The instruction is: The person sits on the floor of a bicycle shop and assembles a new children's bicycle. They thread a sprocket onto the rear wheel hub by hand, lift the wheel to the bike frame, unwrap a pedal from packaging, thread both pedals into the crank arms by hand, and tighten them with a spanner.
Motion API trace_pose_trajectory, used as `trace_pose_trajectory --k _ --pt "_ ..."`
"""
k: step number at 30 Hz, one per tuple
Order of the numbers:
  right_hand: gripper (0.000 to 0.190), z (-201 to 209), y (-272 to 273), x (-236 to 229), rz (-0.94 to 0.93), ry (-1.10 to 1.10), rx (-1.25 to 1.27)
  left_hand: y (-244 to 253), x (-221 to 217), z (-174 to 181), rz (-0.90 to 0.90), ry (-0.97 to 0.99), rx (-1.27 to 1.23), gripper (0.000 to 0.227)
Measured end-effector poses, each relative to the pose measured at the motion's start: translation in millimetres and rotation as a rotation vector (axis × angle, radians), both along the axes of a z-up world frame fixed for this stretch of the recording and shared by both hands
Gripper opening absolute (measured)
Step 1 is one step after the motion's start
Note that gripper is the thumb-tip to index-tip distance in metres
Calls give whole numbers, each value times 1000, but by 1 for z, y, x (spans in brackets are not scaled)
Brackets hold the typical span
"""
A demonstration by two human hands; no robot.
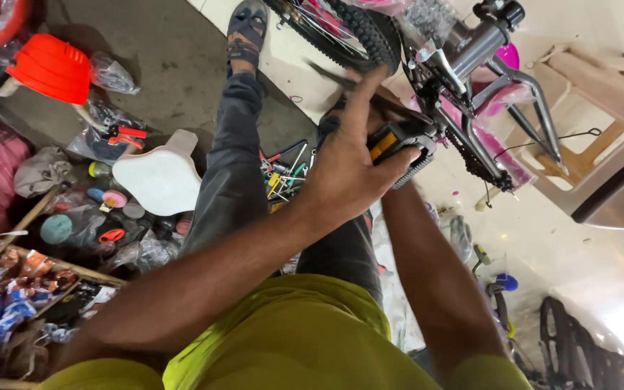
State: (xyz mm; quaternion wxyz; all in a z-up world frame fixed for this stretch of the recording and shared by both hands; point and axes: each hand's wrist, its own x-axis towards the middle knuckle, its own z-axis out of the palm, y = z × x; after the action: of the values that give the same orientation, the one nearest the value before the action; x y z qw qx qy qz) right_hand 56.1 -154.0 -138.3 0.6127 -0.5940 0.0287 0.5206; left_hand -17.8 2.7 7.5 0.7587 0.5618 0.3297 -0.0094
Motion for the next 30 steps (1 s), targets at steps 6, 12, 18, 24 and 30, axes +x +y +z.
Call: trace_pose_trajectory --k 6,12,18,24,30 --pt "39 -30 -17 -37 -104 241 171 4 -1 1 -40 -50 191 100" --pt "38 -72 -68 -53 -175 452 343 6 7 9 -7 34 7 97" --pt "15 71 -115 -19 410 -457 -351 7 6 7 -6 80 17 93" --pt "11 195 -99 31 564 -954 -584 0 2 -1 28 -23 2 89" --pt "18 275 -26 56 928 -1307 -799 1 3 0 13 -10 -11 88"
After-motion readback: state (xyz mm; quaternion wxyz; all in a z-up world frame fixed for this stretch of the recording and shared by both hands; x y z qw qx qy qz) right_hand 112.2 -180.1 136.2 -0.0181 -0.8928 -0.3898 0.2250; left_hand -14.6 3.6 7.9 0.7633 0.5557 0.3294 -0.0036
